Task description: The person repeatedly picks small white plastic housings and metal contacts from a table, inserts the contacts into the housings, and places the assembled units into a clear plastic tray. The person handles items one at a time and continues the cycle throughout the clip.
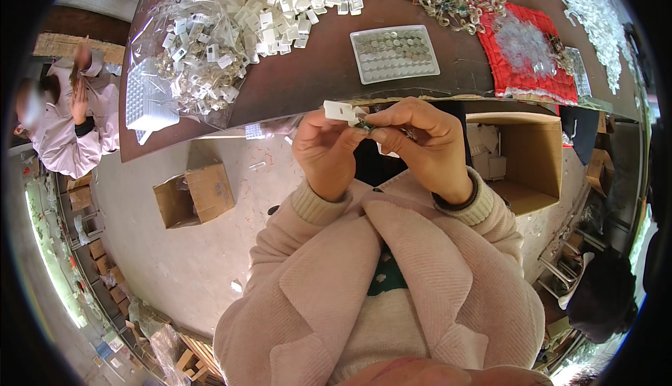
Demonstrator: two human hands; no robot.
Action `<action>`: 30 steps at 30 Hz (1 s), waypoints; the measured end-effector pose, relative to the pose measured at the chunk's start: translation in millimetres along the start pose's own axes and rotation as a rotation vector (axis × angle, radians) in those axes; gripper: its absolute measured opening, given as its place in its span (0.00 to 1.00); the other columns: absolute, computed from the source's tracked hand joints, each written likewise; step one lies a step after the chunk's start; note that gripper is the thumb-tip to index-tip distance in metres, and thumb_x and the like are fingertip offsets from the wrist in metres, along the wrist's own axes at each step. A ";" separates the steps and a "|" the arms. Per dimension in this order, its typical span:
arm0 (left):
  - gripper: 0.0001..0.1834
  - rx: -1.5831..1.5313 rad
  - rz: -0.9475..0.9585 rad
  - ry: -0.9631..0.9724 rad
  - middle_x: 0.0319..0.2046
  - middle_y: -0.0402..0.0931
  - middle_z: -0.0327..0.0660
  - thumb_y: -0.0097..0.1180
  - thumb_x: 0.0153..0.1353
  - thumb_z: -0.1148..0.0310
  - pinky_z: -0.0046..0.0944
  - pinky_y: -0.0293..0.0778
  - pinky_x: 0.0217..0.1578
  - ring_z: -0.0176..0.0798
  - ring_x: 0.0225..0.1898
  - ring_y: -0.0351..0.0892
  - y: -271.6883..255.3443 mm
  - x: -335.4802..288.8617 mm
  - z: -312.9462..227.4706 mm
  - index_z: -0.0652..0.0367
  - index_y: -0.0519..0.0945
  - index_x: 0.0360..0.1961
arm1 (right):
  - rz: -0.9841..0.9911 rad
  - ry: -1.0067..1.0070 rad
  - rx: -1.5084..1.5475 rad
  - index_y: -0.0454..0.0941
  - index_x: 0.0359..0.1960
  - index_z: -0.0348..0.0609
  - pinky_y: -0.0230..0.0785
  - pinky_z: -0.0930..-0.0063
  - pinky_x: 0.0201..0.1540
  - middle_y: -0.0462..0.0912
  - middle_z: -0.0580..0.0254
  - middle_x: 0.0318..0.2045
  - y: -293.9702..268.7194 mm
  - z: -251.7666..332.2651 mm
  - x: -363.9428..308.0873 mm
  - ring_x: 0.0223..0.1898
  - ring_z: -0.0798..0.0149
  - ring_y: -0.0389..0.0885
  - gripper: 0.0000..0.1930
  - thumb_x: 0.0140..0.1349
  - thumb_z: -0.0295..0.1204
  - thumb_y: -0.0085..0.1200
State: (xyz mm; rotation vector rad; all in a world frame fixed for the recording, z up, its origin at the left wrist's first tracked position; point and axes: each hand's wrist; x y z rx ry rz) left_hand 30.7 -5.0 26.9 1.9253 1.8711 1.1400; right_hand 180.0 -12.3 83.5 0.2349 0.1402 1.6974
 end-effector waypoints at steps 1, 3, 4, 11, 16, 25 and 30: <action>0.17 0.018 -0.023 0.008 0.43 0.82 0.46 0.61 0.58 0.89 0.37 0.80 0.49 0.37 0.44 0.82 -0.7 -0.4 1.4 0.64 0.76 0.46 | 0.003 -0.042 -0.049 0.86 0.42 0.37 0.70 0.83 0.31 0.83 0.63 0.33 1.1 -1.7 0.1 0.30 0.76 0.78 0.12 0.57 0.15 0.63; 0.17 0.059 -0.039 0.058 0.42 0.82 0.46 0.61 0.58 0.89 0.36 0.80 0.48 0.36 0.44 0.82 -1.4 -1.3 3.1 0.63 0.74 0.47 | 0.005 -0.113 -0.121 0.86 0.43 0.38 0.70 0.83 0.31 0.84 0.63 0.34 2.6 -4.4 0.8 0.29 0.76 0.78 0.12 0.57 0.15 0.63; 0.18 0.069 -0.030 0.065 0.43 0.81 0.46 0.60 0.58 0.89 0.36 0.80 0.47 0.36 0.43 0.82 -1.5 -1.7 3.3 0.63 0.74 0.47 | 0.002 -0.142 -0.144 0.86 0.43 0.38 0.70 0.83 0.31 0.84 0.62 0.34 3.3 -5.4 1.7 0.29 0.76 0.78 0.12 0.57 0.15 0.64; 0.14 0.133 -0.097 0.081 0.45 0.82 0.50 0.57 0.62 0.85 0.38 0.78 0.51 0.41 0.46 0.83 4.3 -4.4 7.0 0.62 0.73 0.47 | -0.077 -0.129 -0.180 0.82 0.41 0.35 0.74 0.81 0.35 0.85 0.61 0.36 13.9 -2.9 4.1 0.32 0.75 0.81 0.10 0.57 0.14 0.62; 0.14 0.145 0.005 0.070 0.44 0.77 0.48 0.54 0.65 0.87 0.34 0.80 0.39 0.36 0.39 0.80 1.0 -4.0 6.3 0.60 0.72 0.48 | 0.016 -0.072 -0.111 0.75 0.42 0.34 0.74 0.83 0.34 0.82 0.62 0.36 4.9 6.0 8.3 0.32 0.75 0.80 0.10 0.61 0.13 0.58; 0.09 -0.041 -0.154 -0.083 0.42 0.82 0.47 0.56 0.67 0.79 0.34 0.78 0.41 0.35 0.36 0.80 -5.6 -5.2 6.9 0.59 0.75 0.47 | -0.010 -0.121 -0.262 0.84 0.40 0.38 0.76 0.76 0.36 0.85 0.61 0.34 12.0 -10.0 11.7 0.33 0.69 0.83 0.12 0.54 0.15 0.63; 0.08 0.027 -0.207 -0.149 0.41 0.82 0.44 0.56 0.67 0.80 0.35 0.77 0.49 0.35 0.41 0.81 -5.1 -3.2 8.7 0.61 0.76 0.46 | -0.041 -0.482 -0.763 0.85 0.39 0.43 0.74 0.68 0.39 0.82 0.57 0.36 5.8 -15.9 15.7 0.35 0.54 0.81 0.13 0.51 0.20 0.65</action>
Point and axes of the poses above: each hand's wrist, its own x-axis towards the middle knuckle, its own y-axis out of the palm, z = x × y
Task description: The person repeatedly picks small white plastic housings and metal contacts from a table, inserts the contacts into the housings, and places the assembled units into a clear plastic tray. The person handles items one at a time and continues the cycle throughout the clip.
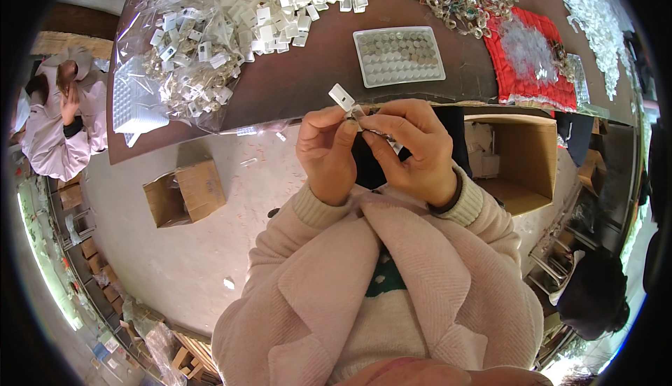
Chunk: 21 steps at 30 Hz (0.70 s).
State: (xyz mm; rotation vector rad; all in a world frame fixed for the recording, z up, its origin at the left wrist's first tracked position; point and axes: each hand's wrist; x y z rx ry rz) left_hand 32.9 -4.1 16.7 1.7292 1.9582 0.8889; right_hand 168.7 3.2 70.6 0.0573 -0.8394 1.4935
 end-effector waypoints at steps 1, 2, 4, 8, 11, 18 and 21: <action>0.08 -0.031 0.022 -0.027 0.42 0.82 0.45 0.55 0.67 0.80 0.36 0.77 0.49 0.35 0.42 0.81 -0.7 1.6 0.7 0.61 0.76 0.46 | 0.004 -0.030 -0.048 0.85 0.40 0.43 0.74 0.67 0.39 0.82 0.57 0.36 -1.2 -2.7 1.1 0.35 0.54 0.81 0.12 0.52 0.20 0.65; 0.08 -0.057 0.028 -0.057 0.42 0.82 0.45 0.55 0.67 0.81 0.36 0.77 0.49 0.35 0.42 0.81 -1.7 3.8 2.0 0.61 0.76 0.46 | 0.008 -0.031 -0.061 0.85 0.40 0.43 0.74 0.67 0.39 0.82 0.57 0.36 -0.6 -4.8 2.1 0.36 0.54 0.81 0.13 0.52 0.20 0.65; 0.08 -0.086 0.032 -0.118 0.43 0.82 0.46 0.54 0.68 0.80 0.37 0.77 0.49 0.36 0.42 0.82 -4.3 7.9 4.1 0.61 0.76 0.47 | 0.014 -0.021 -0.079 0.85 0.42 0.43 0.75 0.68 0.39 0.81 0.57 0.37 1.0 -8.4 4.0 0.37 0.54 0.81 0.13 0.54 0.20 0.64; 0.07 -0.124 0.036 -0.219 0.43 0.82 0.49 0.53 0.69 0.78 0.38 0.78 0.45 0.38 0.39 0.82 -9.4 16.6 8.7 0.60 0.76 0.47 | 0.094 0.131 0.179 0.84 0.46 0.41 0.76 0.69 0.34 0.83 0.53 0.37 -2.3 -25.6 13.2 0.33 0.55 0.83 0.14 0.56 0.19 0.63; 0.07 -0.092 0.016 -0.232 0.43 0.82 0.50 0.54 0.70 0.76 0.38 0.78 0.41 0.38 0.36 0.81 -11.6 23.0 10.0 0.60 0.76 0.48 | -0.050 0.252 -0.141 0.85 0.44 0.41 0.76 0.73 0.37 0.85 0.54 0.34 -6.8 -52.7 29.0 0.35 0.62 0.85 0.11 0.60 0.18 0.59; 0.07 -0.111 -0.064 -0.252 0.40 0.82 0.48 0.56 0.68 0.79 0.37 0.79 0.39 0.38 0.34 0.81 -14.0 34.1 8.8 0.62 0.75 0.46 | -0.010 0.089 -0.503 0.83 0.45 0.49 0.74 0.62 0.32 0.80 0.61 0.33 26.6 -84.8 52.0 0.34 0.54 0.81 0.14 0.57 0.23 0.57; 0.08 -0.111 -0.065 -0.255 0.41 0.82 0.48 0.56 0.68 0.79 0.37 0.79 0.38 0.37 0.35 0.81 -17.7 36.7 6.5 0.62 0.76 0.47 | 0.020 0.122 -0.568 0.83 0.42 0.48 0.74 0.62 0.33 0.80 0.61 0.34 31.0 -83.6 50.4 0.34 0.54 0.81 0.11 0.57 0.23 0.57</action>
Point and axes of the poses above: each hand's wrist, its own x-axis towards the middle knuckle, its own y-axis out of the palm, z = x × y
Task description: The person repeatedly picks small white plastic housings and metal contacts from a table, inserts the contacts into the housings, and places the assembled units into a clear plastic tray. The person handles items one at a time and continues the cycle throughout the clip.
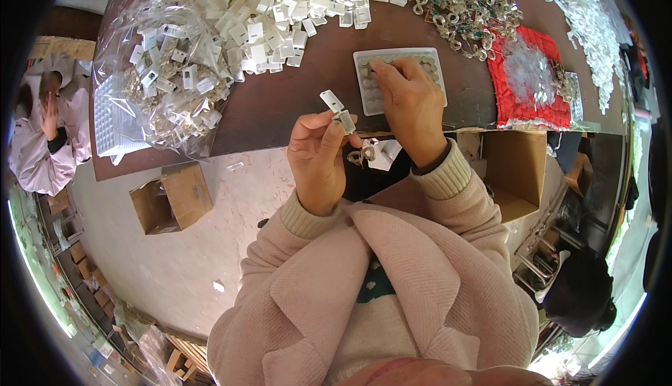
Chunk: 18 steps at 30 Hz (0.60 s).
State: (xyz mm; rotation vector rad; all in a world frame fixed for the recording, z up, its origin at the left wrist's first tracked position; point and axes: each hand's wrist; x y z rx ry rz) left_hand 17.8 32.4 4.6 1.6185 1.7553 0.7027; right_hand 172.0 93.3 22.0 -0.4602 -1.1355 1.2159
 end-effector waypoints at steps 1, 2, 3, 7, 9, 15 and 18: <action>0.08 -0.004 -0.001 -0.004 0.41 0.82 0.48 0.56 0.68 0.78 0.37 0.80 0.38 0.37 0.36 0.81 -0.9 0.2 -0.8 0.62 0.76 0.47 | 0.004 -0.004 -0.006 0.83 0.41 0.48 0.74 0.61 0.33 0.79 0.61 0.34 0.6 0.8 -0.6 0.34 0.54 0.81 0.10 0.57 0.23 0.57; 0.08 -0.008 0.000 -0.008 0.41 0.82 0.48 0.55 0.68 0.78 0.38 0.80 0.38 0.37 0.36 0.81 -1.7 0.4 -1.6 0.62 0.76 0.47 | 0.006 -0.009 -0.013 0.82 0.39 0.48 0.74 0.61 0.33 0.79 0.61 0.34 0.8 1.5 -1.1 0.34 0.53 0.81 0.09 0.57 0.24 0.56; 0.07 -0.015 0.001 -0.014 0.41 0.82 0.47 0.55 0.68 0.78 0.38 0.80 0.39 0.38 0.37 0.81 -2.3 0.9 -2.3 0.62 0.76 0.47 | 0.008 -0.014 -0.020 0.82 0.38 0.48 0.74 0.61 0.34 0.79 0.61 0.34 0.8 1.9 -1.1 0.35 0.53 0.81 0.08 0.57 0.24 0.56; 0.07 -0.078 0.011 -0.080 0.43 0.82 0.48 0.54 0.69 0.78 0.40 0.81 0.40 0.39 0.41 0.82 -4.3 2.6 -6.4 0.61 0.76 0.47 | 0.012 0.031 0.083 0.80 0.37 0.45 0.74 0.59 0.35 0.79 0.58 0.34 -0.9 7.3 2.4 0.36 0.50 0.81 0.06 0.58 0.22 0.57; 0.07 -0.119 0.031 -0.096 0.44 0.82 0.48 0.54 0.69 0.77 0.41 0.82 0.40 0.41 0.42 0.83 -4.8 3.6 -7.9 0.61 0.76 0.47 | 0.053 0.086 0.258 0.80 0.37 0.44 0.74 0.59 0.37 0.79 0.56 0.34 -7.5 11.5 4.3 0.36 0.49 0.81 0.06 0.59 0.21 0.57; 0.08 -0.043 0.078 -0.006 0.43 0.83 0.48 0.55 0.70 0.74 0.41 0.82 0.42 0.41 0.37 0.84 1.1 -0.4 -6.3 0.60 0.77 0.49 | 0.082 -0.133 0.468 0.80 0.40 0.41 0.75 0.67 0.38 0.79 0.56 0.36 -44.6 35.2 -15.0 0.37 0.53 0.81 0.09 0.56 0.20 0.60; 0.08 0.019 0.086 0.042 0.42 0.83 0.47 0.55 0.70 0.75 0.41 0.81 0.42 0.41 0.36 0.84 5.8 -5.9 -6.6 0.61 0.77 0.49 | 0.134 -0.175 0.454 0.80 0.41 0.40 0.76 0.69 0.37 0.78 0.55 0.37 -51.1 41.9 -19.8 0.35 0.55 0.81 0.12 0.54 0.19 0.60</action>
Point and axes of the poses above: each hand's wrist, its own x-axis towards the middle knuckle, its own y-axis out of the palm, z = x × y
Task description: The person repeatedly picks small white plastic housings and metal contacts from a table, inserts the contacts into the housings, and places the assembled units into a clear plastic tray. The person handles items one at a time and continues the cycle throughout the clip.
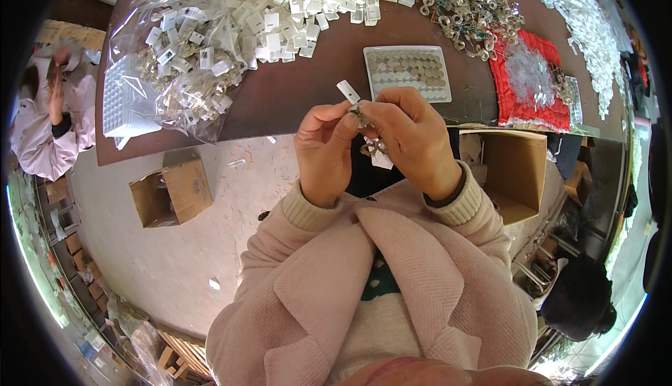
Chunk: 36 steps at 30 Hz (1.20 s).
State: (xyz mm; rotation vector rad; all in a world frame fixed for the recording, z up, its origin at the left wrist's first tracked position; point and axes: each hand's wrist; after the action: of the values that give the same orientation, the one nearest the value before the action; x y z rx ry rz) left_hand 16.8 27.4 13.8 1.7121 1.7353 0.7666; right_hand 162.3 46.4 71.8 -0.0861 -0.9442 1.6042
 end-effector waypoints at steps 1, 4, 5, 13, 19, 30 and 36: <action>0.08 -0.031 0.002 -0.015 0.42 0.83 0.47 0.54 0.69 0.75 0.40 0.82 0.41 0.41 0.37 0.84 0.5 -0.9 -1.3 0.62 0.77 0.48 | -0.002 -0.013 0.005 0.80 0.41 0.40 0.76 0.69 0.37 0.78 0.55 0.37 -0.3 1.5 -0.7 0.35 0.55 0.81 0.12 0.54 0.19 0.60; 0.08 -0.102 0.023 -0.076 0.41 0.83 0.47 0.54 0.69 0.77 0.38 0.82 0.40 0.41 0.38 0.84 0.4 -2.3 -4.5 0.63 0.77 0.48 | -0.075 -0.049 0.022 0.82 0.42 0.39 0.76 0.70 0.36 0.80 0.55 0.38 -0.6 0.8 0.6 0.35 0.56 0.82 0.12 0.56 0.17 0.60; 0.08 -0.115 0.037 -0.099 0.41 0.83 0.46 0.54 0.69 0.77 0.38 0.82 0.39 0.41 0.37 0.84 -0.1 -2.4 -5.0 0.63 0.77 0.48 | -0.117 -0.078 0.030 0.82 0.43 0.39 0.77 0.71 0.36 0.81 0.56 0.38 -0.9 0.1 1.2 0.35 0.57 0.83 0.13 0.57 0.15 0.60; 0.06 -0.141 -0.015 -0.163 0.40 0.83 0.47 0.55 0.69 0.75 0.37 0.81 0.37 0.39 0.34 0.83 -3.8 4.1 -3.4 0.62 0.77 0.46 | -0.100 -0.067 0.004 0.83 0.43 0.40 0.76 0.68 0.37 0.83 0.58 0.34 3.0 -12.8 6.9 0.35 0.55 0.82 0.13 0.56 0.17 0.61; 0.06 -0.089 -0.066 -0.159 0.41 0.83 0.50 0.55 0.70 0.74 0.39 0.79 0.38 0.39 0.33 0.82 -6.7 9.3 -5.5 0.60 0.77 0.45 | -0.176 0.039 -0.384 0.84 0.43 0.42 0.74 0.65 0.37 0.82 0.60 0.33 28.0 -53.5 21.2 0.33 0.54 0.81 0.12 0.57 0.19 0.61; 0.06 -0.190 -0.062 -0.152 0.40 0.83 0.47 0.54 0.69 0.77 0.39 0.82 0.39 0.39 0.35 0.83 -10.0 10.1 -9.8 0.62 0.76 0.46 | -0.181 0.017 0.001 0.82 0.36 0.42 0.74 0.65 0.35 0.84 0.60 0.32 23.6 -18.4 15.2 0.32 0.54 0.81 0.10 0.52 0.19 0.63; 0.06 -0.186 -0.027 -0.154 0.39 0.83 0.46 0.54 0.69 0.77 0.37 0.83 0.36 0.40 0.34 0.84 -10.0 0.5 -13.4 0.61 0.78 0.45 | -0.122 -0.028 0.018 0.82 0.33 0.40 0.74 0.66 0.36 0.84 0.60 0.32 16.8 1.0 11.0 0.32 0.55 0.81 0.07 0.51 0.18 0.62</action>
State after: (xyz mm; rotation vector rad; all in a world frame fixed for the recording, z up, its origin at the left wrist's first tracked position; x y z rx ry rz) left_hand 0.2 27.8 15.4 1.5765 1.5311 0.7394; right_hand 145.3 56.0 67.1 0.0061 -0.9393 1.5046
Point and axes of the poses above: each hand's wrist, its own x-axis towards the middle knuckle, its own y-axis out of the palm, z = x × y
